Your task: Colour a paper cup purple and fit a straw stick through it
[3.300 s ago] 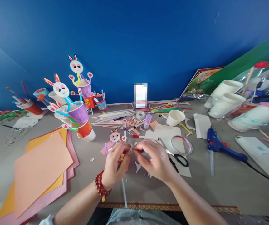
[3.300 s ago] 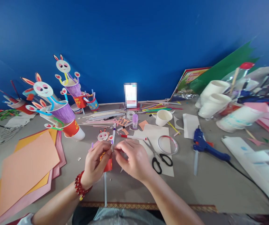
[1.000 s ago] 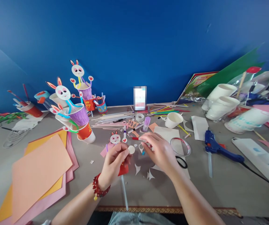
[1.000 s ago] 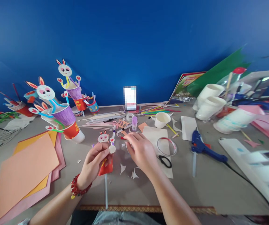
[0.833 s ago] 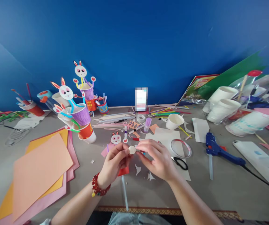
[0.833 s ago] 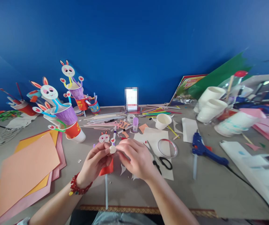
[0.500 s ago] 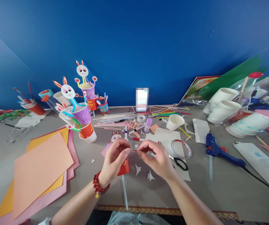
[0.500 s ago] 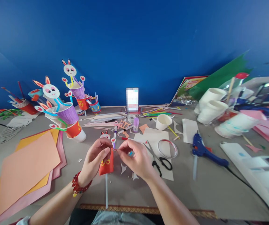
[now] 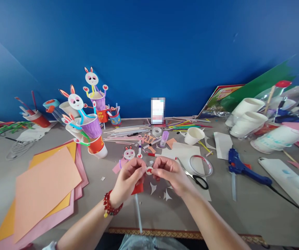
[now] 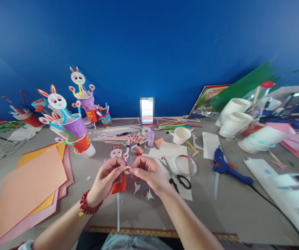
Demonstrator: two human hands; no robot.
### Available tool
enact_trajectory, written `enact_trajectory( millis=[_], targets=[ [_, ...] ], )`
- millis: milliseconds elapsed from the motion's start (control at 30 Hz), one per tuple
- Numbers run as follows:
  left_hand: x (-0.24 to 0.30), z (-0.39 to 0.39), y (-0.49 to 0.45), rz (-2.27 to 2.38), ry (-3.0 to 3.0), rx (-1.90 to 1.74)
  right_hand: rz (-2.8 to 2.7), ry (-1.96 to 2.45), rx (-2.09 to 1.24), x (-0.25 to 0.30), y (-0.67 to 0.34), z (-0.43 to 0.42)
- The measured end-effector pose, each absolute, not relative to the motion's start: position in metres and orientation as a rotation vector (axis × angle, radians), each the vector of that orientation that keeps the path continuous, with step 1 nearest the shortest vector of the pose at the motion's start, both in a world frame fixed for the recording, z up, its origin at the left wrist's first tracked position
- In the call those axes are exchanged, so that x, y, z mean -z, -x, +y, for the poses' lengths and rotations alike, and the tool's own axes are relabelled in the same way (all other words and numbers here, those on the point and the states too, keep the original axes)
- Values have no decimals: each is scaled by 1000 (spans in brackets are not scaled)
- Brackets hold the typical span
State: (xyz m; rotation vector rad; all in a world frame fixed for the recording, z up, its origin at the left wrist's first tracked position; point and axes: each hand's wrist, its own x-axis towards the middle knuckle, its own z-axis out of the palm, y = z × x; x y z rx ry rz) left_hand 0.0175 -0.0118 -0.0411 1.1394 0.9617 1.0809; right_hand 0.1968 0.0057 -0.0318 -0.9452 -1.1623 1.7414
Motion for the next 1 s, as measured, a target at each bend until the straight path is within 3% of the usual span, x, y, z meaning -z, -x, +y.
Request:
enact_trajectory(
  millis=[133,333,533,767,1000],
  targets=[
    [40,-12,-17,871,-1021,-1062,-1077,859,-1820,33,-194,4],
    [36,-18,-19,1014,-1478,-1238,-988,827,-1685,34,-190,3],
    [39,-18,-20,1044,-1504,-1281,-1118,874,-1687,39,-189,3],
    [37,-14,-16,1173,-1837,-1200,-1554,951,-1170,27,-207,5],
    [30,-12,-17,1168,-2085,-1142,-1776,942,-1044,21,-213,7]
  ],
)
